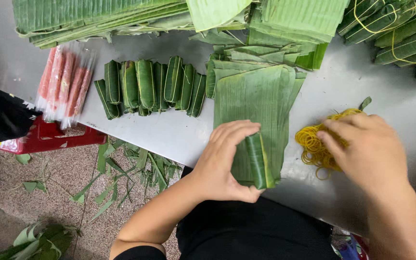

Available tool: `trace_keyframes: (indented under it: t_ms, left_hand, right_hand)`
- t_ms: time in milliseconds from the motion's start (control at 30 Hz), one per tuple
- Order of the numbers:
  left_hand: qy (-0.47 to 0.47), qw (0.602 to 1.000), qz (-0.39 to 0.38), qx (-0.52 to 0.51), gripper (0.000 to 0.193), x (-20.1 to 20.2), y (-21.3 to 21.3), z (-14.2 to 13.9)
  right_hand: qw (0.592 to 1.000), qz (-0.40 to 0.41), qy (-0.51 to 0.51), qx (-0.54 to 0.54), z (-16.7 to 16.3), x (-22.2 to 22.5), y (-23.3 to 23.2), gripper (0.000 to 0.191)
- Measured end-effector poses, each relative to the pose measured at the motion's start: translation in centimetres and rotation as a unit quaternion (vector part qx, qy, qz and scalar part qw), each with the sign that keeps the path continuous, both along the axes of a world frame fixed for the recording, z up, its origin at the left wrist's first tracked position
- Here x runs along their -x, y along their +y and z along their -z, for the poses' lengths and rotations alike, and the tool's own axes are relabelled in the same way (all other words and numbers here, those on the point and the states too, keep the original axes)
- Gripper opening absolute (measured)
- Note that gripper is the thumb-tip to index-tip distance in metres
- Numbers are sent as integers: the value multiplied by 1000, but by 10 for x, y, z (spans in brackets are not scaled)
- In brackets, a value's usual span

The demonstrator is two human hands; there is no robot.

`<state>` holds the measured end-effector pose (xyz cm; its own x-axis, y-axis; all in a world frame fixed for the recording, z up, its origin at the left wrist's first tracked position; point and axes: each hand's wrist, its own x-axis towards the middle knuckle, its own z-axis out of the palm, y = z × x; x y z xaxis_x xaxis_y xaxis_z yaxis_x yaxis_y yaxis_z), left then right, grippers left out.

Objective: The person folds cut banana leaf pieces around a filling to form small rectangular packages, secures each with a yellow rubber band, and gathers the finished packages into a tied bundle. They repeat the wrapping cycle and set completed bundles aside on the stainless steel worktable.

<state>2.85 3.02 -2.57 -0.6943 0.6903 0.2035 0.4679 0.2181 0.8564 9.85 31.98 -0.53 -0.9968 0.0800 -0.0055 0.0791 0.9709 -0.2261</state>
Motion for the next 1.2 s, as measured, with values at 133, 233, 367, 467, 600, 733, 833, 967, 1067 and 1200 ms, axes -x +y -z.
trace_keyframes:
  t_ms: [133,233,367,467,600,733,833,967,1067,1200]
  left_hand:
    - [-15,1000,-3,-3,104,1,1,-6]
    - [-20,1000,4,-6,104,1,3,-7]
    - [-39,998,34,-34,104,1,3,-3]
    - [-221,961,87,-142,102,-4,6,4]
    - [-519,790,134,-299,106,-11,7,14]
    - [-513,787,119,-320,111,-13,-5,17]
    - [-443,838,97,-304,107,-11,-12,16]
    - [-485,808,65,-328,112,-9,-10,14]
    - [-488,802,51,-341,114,-8,-7,11]
    - [-478,806,26,-348,111,-6,-7,4]
  right_hand:
    - [999,-7,16,-40,13,-10,2,12]
    - [999,-4,35,-39,7,-16,6,9]
    - [996,2,87,20,-9,-17,2,11]
    - [943,-13,72,325,-10,-17,-22,13]
    - [913,-38,38,405,8,-13,-57,12]
    - [819,6,0,574,16,-1,-53,11]
    - [703,55,-34,708,13,9,-49,14]
    - [909,-102,89,394,5,12,-69,8]
    - [927,-92,133,338,0,15,-86,11]
    - [917,-78,110,374,-3,17,-94,14]
